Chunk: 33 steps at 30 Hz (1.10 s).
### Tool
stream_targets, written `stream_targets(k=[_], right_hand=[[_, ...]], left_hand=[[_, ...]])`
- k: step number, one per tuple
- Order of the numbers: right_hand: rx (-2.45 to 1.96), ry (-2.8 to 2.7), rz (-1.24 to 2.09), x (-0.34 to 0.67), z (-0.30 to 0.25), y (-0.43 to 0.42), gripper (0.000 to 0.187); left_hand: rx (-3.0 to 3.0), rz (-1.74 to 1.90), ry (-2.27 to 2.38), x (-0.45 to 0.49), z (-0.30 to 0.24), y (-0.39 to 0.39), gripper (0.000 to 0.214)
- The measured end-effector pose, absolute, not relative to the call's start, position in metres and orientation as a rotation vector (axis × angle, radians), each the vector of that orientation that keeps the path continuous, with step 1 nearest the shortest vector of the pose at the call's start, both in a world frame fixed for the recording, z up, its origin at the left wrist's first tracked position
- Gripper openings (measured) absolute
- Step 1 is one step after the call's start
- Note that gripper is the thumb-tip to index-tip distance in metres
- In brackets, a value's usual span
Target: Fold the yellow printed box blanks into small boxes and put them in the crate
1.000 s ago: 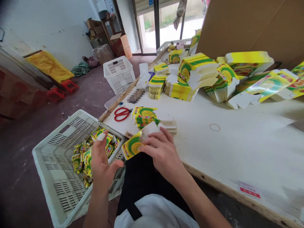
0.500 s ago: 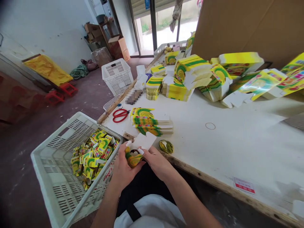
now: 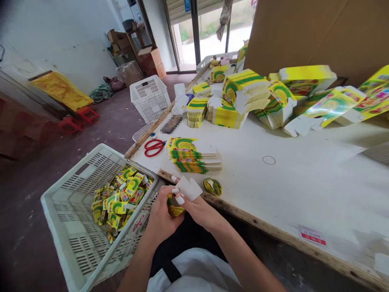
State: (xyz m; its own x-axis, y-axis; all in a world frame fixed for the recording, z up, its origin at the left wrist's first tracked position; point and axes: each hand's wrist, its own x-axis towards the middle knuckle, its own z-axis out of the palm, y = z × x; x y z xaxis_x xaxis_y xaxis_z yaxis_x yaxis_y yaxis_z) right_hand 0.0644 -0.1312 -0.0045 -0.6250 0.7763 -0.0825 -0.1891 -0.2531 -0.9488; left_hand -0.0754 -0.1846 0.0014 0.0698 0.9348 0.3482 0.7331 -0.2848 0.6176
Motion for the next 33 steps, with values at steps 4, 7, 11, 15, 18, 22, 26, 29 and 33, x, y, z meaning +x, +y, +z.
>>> stream_targets(k=[4, 7, 11, 15, 18, 22, 26, 29, 33], right_hand=[[-0.714, -1.741, 1.531, 0.066, -0.001, -0.138, 0.066], [-0.686, -1.911, 1.234, 0.065, -0.006, -0.140, 0.061], [-0.717, -1.889, 1.059, 0.067, -0.017, -0.133, 0.062], [-0.689, -2.038, 1.090, 0.071, -0.019, -0.126, 0.057], [-0.722, -2.148, 1.126, 0.072, -0.017, -0.123, 0.046], [-0.757, -2.175, 1.105, 0.075, -0.013, -0.121, 0.054], [-0.731, -2.140, 1.057, 0.073, -0.010, -0.122, 0.053], [-0.701, -2.120, 1.043, 0.072, -0.006, -0.122, 0.043], [-0.639, -2.179, 1.059, 0.080, 0.002, -0.113, 0.033]], left_hand=[[1.934, 0.936, 1.702, -0.073, -0.001, -0.181, 0.059], [1.964, 1.025, 1.769, -0.072, -0.008, -0.177, 0.059], [1.860, 1.033, 1.983, -0.077, -0.009, -0.176, 0.056], [1.840, 0.950, 2.052, -0.087, -0.005, -0.179, 0.051], [1.870, 0.900, 2.097, -0.092, -0.003, -0.180, 0.052], [1.960, 0.843, 2.055, -0.091, 0.005, -0.178, 0.056], [2.078, 0.826, 2.000, -0.091, 0.015, -0.173, 0.056], [2.103, 0.844, 1.979, -0.093, 0.019, -0.170, 0.055], [2.117, 0.824, 1.945, -0.098, 0.021, -0.171, 0.054]])
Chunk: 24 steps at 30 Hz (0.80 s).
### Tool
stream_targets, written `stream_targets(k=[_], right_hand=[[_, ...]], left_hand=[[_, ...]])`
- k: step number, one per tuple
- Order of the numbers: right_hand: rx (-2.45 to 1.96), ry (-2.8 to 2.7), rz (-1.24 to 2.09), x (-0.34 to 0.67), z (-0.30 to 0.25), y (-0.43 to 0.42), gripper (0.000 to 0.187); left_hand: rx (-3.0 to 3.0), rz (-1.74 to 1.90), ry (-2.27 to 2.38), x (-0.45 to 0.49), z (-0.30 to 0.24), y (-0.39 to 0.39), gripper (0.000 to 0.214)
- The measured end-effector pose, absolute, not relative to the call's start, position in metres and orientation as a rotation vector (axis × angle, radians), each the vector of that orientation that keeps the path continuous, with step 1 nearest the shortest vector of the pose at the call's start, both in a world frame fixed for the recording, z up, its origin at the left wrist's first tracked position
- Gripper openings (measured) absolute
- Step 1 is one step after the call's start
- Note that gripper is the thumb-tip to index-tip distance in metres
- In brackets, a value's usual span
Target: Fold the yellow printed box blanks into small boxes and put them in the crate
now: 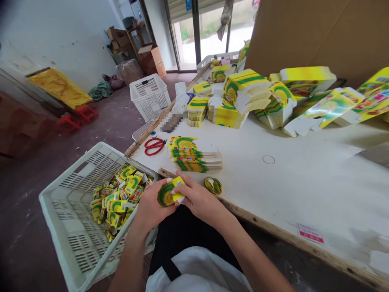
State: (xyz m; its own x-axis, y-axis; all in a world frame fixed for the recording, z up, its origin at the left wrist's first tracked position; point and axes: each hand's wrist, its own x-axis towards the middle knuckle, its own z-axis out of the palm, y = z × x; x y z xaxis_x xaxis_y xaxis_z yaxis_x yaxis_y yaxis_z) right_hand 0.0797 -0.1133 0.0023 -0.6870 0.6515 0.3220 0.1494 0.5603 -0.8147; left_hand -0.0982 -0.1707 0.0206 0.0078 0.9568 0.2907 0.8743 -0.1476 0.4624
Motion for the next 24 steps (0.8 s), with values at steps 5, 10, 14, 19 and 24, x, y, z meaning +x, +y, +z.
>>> stream_targets(k=[5, 10, 14, 19, 24], right_hand=[[-0.618, -2.137, 1.164, 0.082, 0.008, -0.110, 0.027], [-0.743, -1.710, 1.322, 0.057, -0.007, -0.127, 0.054], [-0.782, -1.546, 1.459, 0.051, -0.007, -0.115, 0.074], [-1.106, -1.630, 0.859, 0.065, 0.012, -0.050, 0.045], [-1.417, -1.971, 0.491, 0.064, 0.014, -0.008, 0.037]], left_hand=[[2.080, 0.805, 1.938, -0.097, 0.025, -0.171, 0.050], [1.825, 0.989, 1.904, -0.093, 0.018, -0.171, 0.052], [1.100, 1.638, 1.752, -0.109, 0.001, -0.167, 0.051], [0.240, 2.004, 1.549, -0.132, -0.020, -0.161, 0.046], [0.255, 1.825, 1.643, -0.117, -0.031, -0.166, 0.040]])
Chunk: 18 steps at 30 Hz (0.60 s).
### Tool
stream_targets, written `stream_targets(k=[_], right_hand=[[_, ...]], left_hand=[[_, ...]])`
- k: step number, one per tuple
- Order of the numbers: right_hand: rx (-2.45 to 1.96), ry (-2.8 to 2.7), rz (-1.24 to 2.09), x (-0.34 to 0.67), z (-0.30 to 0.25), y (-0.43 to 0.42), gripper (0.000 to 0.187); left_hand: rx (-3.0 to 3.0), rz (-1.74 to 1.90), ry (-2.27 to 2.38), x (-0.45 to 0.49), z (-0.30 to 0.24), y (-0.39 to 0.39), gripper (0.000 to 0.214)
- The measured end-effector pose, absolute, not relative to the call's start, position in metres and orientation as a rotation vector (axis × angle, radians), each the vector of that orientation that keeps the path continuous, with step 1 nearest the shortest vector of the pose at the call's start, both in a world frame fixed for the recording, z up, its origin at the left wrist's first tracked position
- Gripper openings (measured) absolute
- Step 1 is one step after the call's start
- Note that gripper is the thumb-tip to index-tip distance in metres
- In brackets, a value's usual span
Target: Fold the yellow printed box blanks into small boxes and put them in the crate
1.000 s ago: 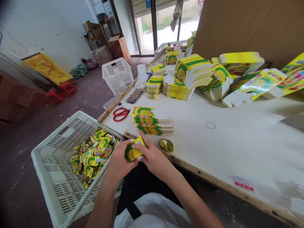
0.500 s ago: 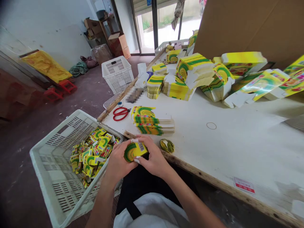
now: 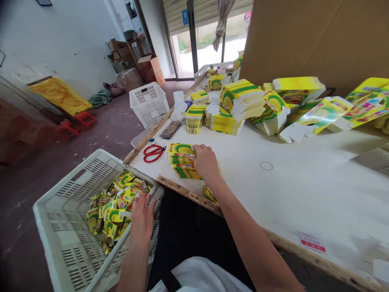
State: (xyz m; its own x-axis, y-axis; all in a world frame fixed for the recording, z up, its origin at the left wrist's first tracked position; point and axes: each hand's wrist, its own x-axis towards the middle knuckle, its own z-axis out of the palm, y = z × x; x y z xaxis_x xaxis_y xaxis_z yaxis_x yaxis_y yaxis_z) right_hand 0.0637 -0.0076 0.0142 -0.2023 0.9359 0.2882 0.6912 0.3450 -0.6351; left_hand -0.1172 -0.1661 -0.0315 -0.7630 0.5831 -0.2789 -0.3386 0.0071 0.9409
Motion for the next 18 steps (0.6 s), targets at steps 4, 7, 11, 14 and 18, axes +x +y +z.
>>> stream_targets(k=[4, 7, 11, 14, 18], right_hand=[[-1.400, -2.009, 0.473, 0.060, 0.016, -0.003, 0.039], [-1.379, -1.995, 0.449, 0.062, 0.025, -0.010, 0.046], [-1.161, -1.851, 0.685, 0.056, 0.031, -0.050, 0.054], [-0.888, -1.763, 1.227, 0.042, 0.023, -0.099, 0.051], [-0.660, -1.422, 1.813, 0.023, 0.011, -0.150, 0.048]], left_hand=[[0.301, 1.810, 1.574, -0.105, -0.026, -0.168, 0.042], [0.348, 1.782, 1.478, -0.099, -0.021, -0.168, 0.045], [0.586, 1.744, 1.307, -0.085, -0.014, -0.170, 0.059], [0.684, 1.806, 1.181, -0.077, -0.003, -0.168, 0.064], [0.540, 1.942, 1.106, -0.080, 0.007, -0.164, 0.049]])
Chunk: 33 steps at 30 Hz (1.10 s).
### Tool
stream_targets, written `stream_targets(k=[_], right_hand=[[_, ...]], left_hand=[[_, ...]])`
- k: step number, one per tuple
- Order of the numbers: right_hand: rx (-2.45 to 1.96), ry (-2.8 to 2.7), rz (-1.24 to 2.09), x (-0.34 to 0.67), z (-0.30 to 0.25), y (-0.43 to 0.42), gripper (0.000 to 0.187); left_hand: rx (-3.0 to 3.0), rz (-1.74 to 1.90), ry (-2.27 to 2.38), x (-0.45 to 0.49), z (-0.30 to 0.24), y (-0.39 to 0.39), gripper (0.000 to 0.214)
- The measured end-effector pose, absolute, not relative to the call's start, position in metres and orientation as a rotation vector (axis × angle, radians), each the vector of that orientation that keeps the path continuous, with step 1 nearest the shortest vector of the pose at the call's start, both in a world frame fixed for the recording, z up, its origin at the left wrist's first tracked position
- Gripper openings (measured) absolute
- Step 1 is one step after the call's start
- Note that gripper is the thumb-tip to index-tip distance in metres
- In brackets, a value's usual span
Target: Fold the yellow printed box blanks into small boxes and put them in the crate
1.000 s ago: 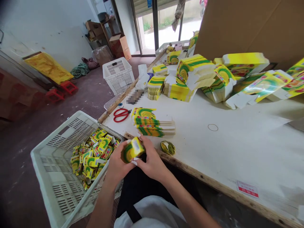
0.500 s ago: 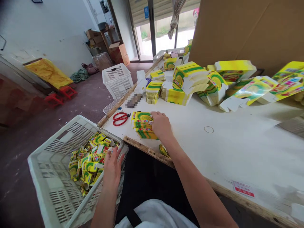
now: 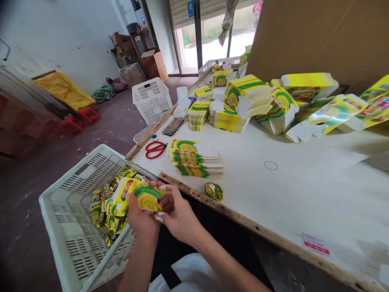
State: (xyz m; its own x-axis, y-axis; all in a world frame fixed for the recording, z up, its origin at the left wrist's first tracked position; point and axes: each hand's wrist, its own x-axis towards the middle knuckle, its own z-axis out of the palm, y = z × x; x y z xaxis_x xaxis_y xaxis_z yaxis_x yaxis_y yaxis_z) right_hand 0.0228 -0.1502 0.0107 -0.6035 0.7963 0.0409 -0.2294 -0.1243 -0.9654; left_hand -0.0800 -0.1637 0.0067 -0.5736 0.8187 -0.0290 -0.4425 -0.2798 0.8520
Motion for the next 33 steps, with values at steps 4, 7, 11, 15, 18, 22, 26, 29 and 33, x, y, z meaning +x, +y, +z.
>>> stream_targets(k=[4, 7, 11, 15, 18, 22, 26, 29, 33], right_hand=[[-0.725, -1.399, 1.890, 0.017, 0.006, -0.159, 0.052], [-0.829, -1.440, 1.799, 0.022, 0.003, -0.148, 0.039], [-0.858, -1.470, 1.644, 0.034, 0.001, -0.134, 0.016], [-0.910, -1.604, 1.501, 0.039, 0.002, -0.137, 0.014], [-0.853, -1.642, 1.564, 0.037, 0.000, -0.143, 0.014], [-0.882, -1.619, 1.531, 0.038, -0.003, -0.139, 0.012], [-0.932, -1.637, 1.375, 0.051, 0.003, -0.127, 0.012], [-0.957, -1.745, 0.991, 0.063, 0.013, -0.119, 0.018], [-0.860, -2.001, 0.411, 0.071, 0.024, -0.117, 0.028]], left_hand=[[0.429, 1.992, 1.202, -0.085, -0.001, -0.161, 0.053], [0.426, 1.933, 1.316, -0.080, -0.009, -0.162, 0.066], [0.536, 1.859, 1.356, -0.074, -0.011, -0.164, 0.058], [0.504, 1.899, 1.433, -0.077, -0.007, -0.163, 0.040], [0.438, 1.970, 1.438, -0.079, -0.002, -0.162, 0.038], [0.368, 1.968, 1.380, -0.079, -0.001, -0.163, 0.040], [0.467, 1.907, 1.330, -0.080, -0.001, -0.167, 0.036], [0.699, 2.124, 1.445, -0.082, 0.010, -0.174, 0.029], [1.297, 2.258, 1.567, -0.088, 0.033, -0.186, 0.040]])
